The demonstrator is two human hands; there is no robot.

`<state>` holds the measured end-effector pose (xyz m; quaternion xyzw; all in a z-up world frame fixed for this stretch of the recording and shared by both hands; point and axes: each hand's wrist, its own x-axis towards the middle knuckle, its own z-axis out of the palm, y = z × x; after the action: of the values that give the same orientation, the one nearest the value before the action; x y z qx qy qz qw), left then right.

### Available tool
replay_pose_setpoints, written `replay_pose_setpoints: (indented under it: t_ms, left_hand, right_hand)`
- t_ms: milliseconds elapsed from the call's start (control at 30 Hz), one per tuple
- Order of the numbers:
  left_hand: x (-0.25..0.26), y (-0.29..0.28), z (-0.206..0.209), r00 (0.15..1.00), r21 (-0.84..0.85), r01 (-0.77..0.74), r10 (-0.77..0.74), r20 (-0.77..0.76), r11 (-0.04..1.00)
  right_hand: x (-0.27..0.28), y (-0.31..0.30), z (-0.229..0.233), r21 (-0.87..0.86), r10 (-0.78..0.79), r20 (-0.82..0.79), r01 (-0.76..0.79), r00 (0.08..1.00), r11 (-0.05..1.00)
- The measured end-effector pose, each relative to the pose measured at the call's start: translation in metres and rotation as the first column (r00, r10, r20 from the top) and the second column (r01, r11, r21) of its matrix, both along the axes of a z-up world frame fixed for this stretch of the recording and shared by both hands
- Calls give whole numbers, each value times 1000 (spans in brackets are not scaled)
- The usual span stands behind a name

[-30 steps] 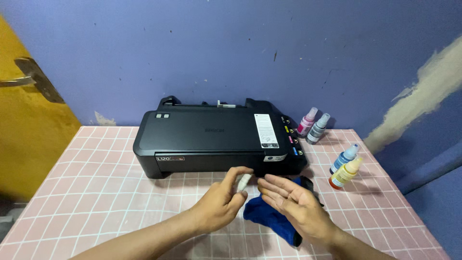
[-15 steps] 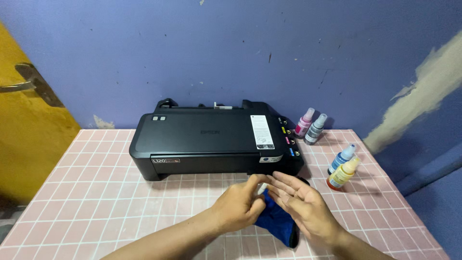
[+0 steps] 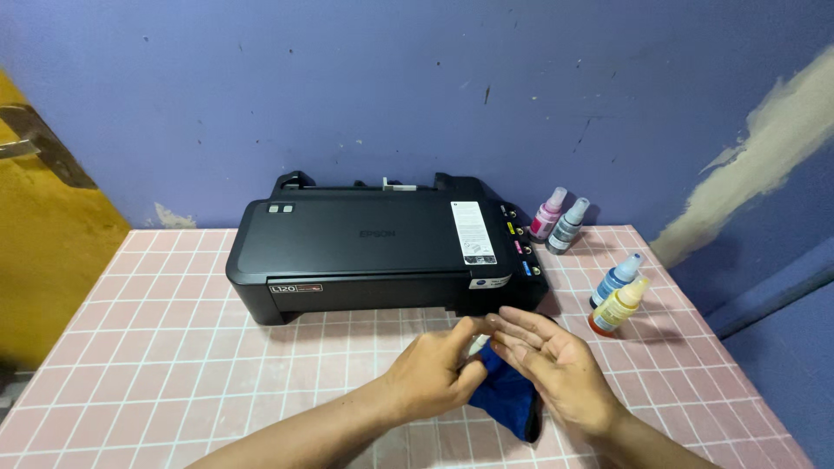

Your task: The person wipes the exterior of an Epson L120 printer with a blue cloth, then sprays a cleaning solution onto the cloth and continues wiping the top and sides of the printer. Ink bottles are visible nearby but not used.

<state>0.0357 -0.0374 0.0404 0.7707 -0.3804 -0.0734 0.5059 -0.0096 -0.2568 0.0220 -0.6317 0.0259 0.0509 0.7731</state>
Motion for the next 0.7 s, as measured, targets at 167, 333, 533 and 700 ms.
replay_pose_setpoints:
  t_ms: [167, 333, 533, 700]
  left_hand:
    - [-3, -1, -5, 984, -158, 53, -24, 179, 986]
    - [-3, -3, -8, 999, 2, 34, -34, 38, 999]
    - [-3, -4, -10, 981, -172, 81, -48, 187, 982]
    - [-4, -2, -11, 996, -50, 57, -53, 67, 997]
  right_hand:
    - [-4, -2, 6, -53, -28, -12, 27, 1000, 998]
    - [-2, -7, 3, -82, 21, 17, -19, 1000, 996]
    - [4, -14, -5, -125, 5, 16, -3, 1000, 992]
    - [11, -14, -5, -318, -33, 17, 37, 999, 947]
